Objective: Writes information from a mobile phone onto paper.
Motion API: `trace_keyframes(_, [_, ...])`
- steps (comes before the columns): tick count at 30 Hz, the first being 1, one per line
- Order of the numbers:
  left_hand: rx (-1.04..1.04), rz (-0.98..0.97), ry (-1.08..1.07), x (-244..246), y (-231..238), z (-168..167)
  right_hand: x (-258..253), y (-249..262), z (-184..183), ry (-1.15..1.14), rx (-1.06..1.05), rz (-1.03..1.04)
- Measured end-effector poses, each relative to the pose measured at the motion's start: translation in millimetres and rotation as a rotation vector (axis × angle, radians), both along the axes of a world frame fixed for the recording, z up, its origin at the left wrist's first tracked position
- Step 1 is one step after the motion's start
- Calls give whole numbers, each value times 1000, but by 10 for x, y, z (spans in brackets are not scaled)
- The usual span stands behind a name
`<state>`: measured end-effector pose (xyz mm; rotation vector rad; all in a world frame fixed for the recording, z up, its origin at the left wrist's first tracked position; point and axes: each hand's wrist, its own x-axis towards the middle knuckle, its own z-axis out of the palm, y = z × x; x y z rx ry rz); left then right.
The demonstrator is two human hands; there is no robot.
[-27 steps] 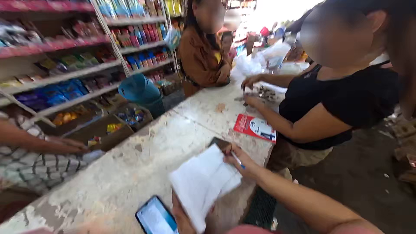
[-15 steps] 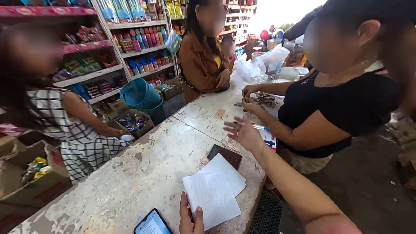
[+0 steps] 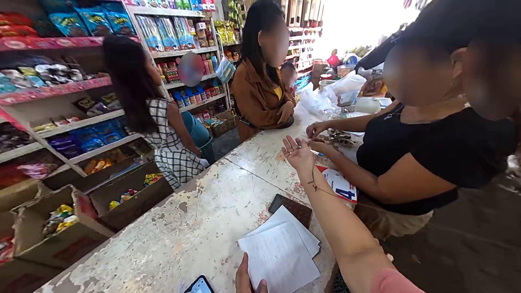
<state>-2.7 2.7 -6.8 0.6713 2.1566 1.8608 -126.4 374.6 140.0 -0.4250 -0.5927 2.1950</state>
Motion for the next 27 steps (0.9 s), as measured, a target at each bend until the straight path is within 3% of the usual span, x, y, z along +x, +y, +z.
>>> trace_keyframes(9, [-75, 28, 122, 33, -19, 150, -426, -250, -133, -195, -31, 141])
trace_keyframes(19, [-52, 116, 180, 46, -31, 98, -805, -533, -450, -269, -68, 225])
trace_keyframes(27, [-29, 42, 140, 37, -38, 43, -844, -766, -655, -519, 140, 407])
